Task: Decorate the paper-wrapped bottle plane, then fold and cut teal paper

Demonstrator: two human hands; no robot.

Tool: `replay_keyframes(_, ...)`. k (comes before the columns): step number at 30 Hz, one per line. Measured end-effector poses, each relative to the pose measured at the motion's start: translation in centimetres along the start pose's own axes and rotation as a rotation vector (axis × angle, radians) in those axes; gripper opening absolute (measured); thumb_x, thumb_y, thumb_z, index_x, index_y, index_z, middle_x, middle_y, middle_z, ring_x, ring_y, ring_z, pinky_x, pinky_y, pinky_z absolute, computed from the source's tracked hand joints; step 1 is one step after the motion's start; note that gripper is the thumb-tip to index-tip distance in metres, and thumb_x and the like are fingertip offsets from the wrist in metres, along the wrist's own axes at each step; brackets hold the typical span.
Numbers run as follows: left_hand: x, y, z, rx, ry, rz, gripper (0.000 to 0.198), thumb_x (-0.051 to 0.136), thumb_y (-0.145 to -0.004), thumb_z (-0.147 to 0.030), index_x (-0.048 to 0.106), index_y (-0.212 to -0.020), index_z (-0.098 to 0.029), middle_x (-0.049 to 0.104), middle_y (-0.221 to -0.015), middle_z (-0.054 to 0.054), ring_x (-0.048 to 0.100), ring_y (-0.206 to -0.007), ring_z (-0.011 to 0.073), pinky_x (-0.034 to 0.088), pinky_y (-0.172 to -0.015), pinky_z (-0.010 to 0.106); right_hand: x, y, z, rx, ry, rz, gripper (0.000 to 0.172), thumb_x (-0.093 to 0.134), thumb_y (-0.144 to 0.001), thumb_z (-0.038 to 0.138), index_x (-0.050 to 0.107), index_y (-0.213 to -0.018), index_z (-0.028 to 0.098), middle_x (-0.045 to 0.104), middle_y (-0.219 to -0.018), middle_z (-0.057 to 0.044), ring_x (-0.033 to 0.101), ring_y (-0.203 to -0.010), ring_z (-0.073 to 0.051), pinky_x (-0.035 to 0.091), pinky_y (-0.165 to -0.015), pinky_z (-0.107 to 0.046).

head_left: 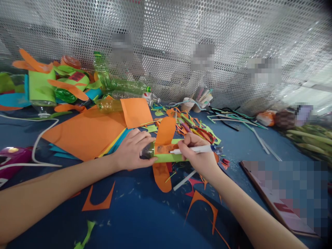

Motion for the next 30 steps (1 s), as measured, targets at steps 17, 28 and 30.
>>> replay_keyframes(17, 0.17, 0.16, 0.22, -0.003, 0.004, -0.008, 0.044, 0.062, -0.074, -0.046, 0.054, -0.105, -0.016, 0.063, -0.097, 0.008, 0.057, -0.09, 0.0247, 0.045, -0.08, 0.041, -0.61, -0.07, 0.24, -0.015, 0.022, -0.055, 0.026, 0.056, -0.077, 0.026, 0.04, -0.058, 0.023, 0.048, -0.041, 0.007, 0.042, -0.038, -0.008, 0.034, -0.043, -0.022)
replay_keyframes(28, 0.1, 0.14, 0.18, -0.003, -0.004, -0.011, 0.044, 0.062, -0.074, -0.047, 0.054, -0.105, -0.016, 0.063, -0.097, 0.008, 0.058, -0.09, 0.025, 0.046, -0.08, 0.042, -0.77, -0.28, 0.05, -0.019, 0.022, -0.051, 0.027, 0.057, -0.078, 0.025, 0.039, -0.058, 0.023, 0.049, -0.042, 0.007, 0.042, -0.039, -0.009, 0.034, -0.043, -0.022)
replay_keyframes(30, 0.05, 0.13, 0.17, -0.003, -0.01, -0.018, 0.044, 0.062, -0.074, -0.047, 0.054, -0.105, -0.016, 0.062, -0.097, 0.008, 0.058, -0.09, 0.0249, 0.046, -0.081, 0.042, -0.92, -0.3, 0.17, -0.039, 0.019, -0.067, 0.027, 0.056, -0.08, 0.027, 0.04, -0.058, 0.023, 0.05, -0.043, 0.006, 0.043, -0.041, -0.009, 0.035, -0.045, -0.023)
Point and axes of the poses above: each hand's wrist, its own y-axis away from the middle knuckle, its own x-axis out of the palm, z = x × y, the point moved 10 cm from there along -y, towards the middle knuckle
